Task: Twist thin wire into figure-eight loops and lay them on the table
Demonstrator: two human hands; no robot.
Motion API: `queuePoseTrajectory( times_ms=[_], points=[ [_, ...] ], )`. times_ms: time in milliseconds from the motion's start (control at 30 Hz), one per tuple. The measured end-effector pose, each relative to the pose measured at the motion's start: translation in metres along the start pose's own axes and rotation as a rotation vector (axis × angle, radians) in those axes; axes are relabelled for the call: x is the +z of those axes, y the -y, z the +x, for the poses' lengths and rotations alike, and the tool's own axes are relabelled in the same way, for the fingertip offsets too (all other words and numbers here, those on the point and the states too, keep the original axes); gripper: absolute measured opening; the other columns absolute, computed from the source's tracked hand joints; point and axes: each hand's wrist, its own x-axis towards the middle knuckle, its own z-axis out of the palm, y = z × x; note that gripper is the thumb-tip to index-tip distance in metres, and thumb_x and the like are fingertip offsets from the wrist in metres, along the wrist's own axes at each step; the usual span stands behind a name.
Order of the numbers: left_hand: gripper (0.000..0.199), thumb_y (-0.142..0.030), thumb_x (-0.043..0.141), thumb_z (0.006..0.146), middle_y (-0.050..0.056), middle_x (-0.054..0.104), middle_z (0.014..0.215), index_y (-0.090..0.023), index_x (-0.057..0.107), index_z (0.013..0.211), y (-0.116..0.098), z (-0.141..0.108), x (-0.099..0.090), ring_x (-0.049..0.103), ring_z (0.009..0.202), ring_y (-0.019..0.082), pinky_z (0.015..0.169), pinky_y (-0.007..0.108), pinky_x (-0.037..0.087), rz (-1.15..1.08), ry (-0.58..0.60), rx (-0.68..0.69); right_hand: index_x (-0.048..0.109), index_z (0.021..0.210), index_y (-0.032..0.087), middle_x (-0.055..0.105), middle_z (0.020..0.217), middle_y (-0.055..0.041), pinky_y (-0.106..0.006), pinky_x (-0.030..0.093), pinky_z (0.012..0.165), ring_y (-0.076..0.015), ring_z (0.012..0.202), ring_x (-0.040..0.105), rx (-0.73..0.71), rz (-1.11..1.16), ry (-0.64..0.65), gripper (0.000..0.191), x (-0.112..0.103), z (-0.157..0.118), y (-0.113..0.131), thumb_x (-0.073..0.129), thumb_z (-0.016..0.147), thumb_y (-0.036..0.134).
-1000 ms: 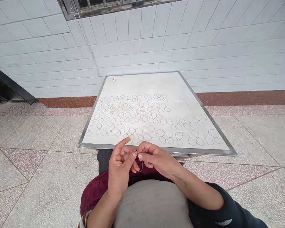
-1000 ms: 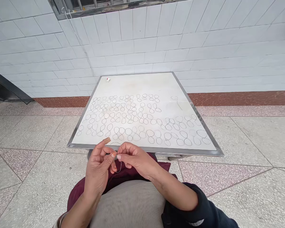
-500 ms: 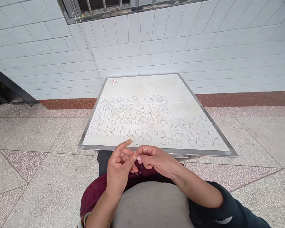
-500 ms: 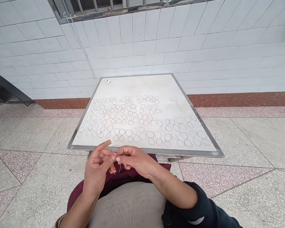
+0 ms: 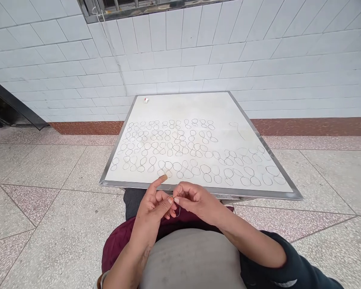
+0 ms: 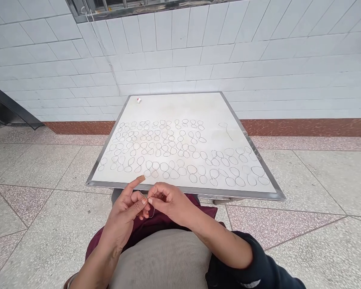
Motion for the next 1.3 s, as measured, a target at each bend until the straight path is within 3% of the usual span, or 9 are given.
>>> queuePoseTrajectory(
  times_ms=[200,300,400,533,733,967,1300],
  points=[
    [0.059,-0.014,0.074,0.076,-0.004,0.062,0.067,-0.022,0.054,0.131,0.013,0.002,0.002,0.055,0.062,0.006,0.06,0.017,0.043,-0.362,-0.064,-0.089,0.056,0.083,0.019,0.059,0.075,-0.0005,-0.029,0.04,0.065,-0.0142,0.07,0.055,-0.035,-0.21,-0.1,0.008,-0.003,-0.001,-0.004,0.056,0.089,0.024],
    [0.059,-0.014,0.075,0.075,-0.005,0.06,0.067,-0.022,0.056,0.13,0.018,0.002,0.003,0.055,0.061,0.005,0.061,0.015,0.043,-0.429,-0.093,-0.086,0.056,0.082,0.019,0.058,0.074,0.0003,-0.028,0.039,0.064,-0.0126,0.067,0.05,-0.047,-0.244,-0.129,0.01,-0.004,-0.001,-0.003,0.056,0.089,0.025],
    [0.052,-0.023,0.07,0.081,-0.003,0.062,0.071,-0.023,0.054,0.131,0.018,0.001,0.001,0.056,0.063,0.008,0.061,0.019,0.045,-0.265,-0.068,-0.054,0.055,0.082,0.019,0.057,0.072,0.001,-0.027,0.039,0.061,-0.0122,0.066,0.049,0.005,-0.173,-0.098,0.014,-0.005,0.0,-0.002,0.057,0.089,0.03],
    [0.047,-0.027,0.064,0.086,0.001,0.066,0.087,-0.027,0.053,0.132,0.017,0.003,-0.004,0.057,0.079,0.012,0.071,0.022,0.047,0.008,-0.117,0.143,0.058,0.082,0.018,0.053,0.071,0.0026,-0.025,0.037,0.06,-0.0093,0.061,0.045,0.105,-0.015,-0.075,0.02,-0.01,0.0,-0.004,0.063,0.085,0.037],
    [0.056,-0.02,0.074,0.076,0.0,0.065,0.094,-0.029,0.056,0.129,0.023,0.006,-0.007,0.058,0.086,0.012,0.089,0.03,0.048,0.008,-0.093,0.234,0.063,0.078,0.017,0.051,0.069,0.0024,-0.022,0.03,0.053,-0.0081,0.06,0.041,0.219,0.225,-0.066,0.027,-0.009,0.002,-0.011,0.074,0.076,0.041],
    [0.053,-0.019,0.07,0.08,-0.001,0.065,0.093,-0.031,0.054,0.129,0.025,0.003,-0.007,0.06,0.077,0.01,0.081,0.028,0.052,0.143,-0.093,0.339,0.063,0.078,0.016,0.049,0.067,0.0031,-0.021,0.025,0.051,-0.007,0.06,0.038,0.289,0.384,-0.085,0.026,-0.003,0.002,-0.013,0.078,0.073,0.036],
    [0.05,-0.018,0.071,0.079,-0.001,0.064,0.086,-0.028,0.057,0.126,0.027,0.002,-0.01,0.061,0.087,0.014,0.087,0.031,0.051,0.223,-0.145,0.404,0.067,0.077,0.017,0.056,0.067,0.0019,-0.022,0.029,0.05,-0.0075,0.059,0.044,0.371,0.493,-0.084,0.024,-0.003,0.003,-0.017,0.083,0.068,0.032]
  ],
)
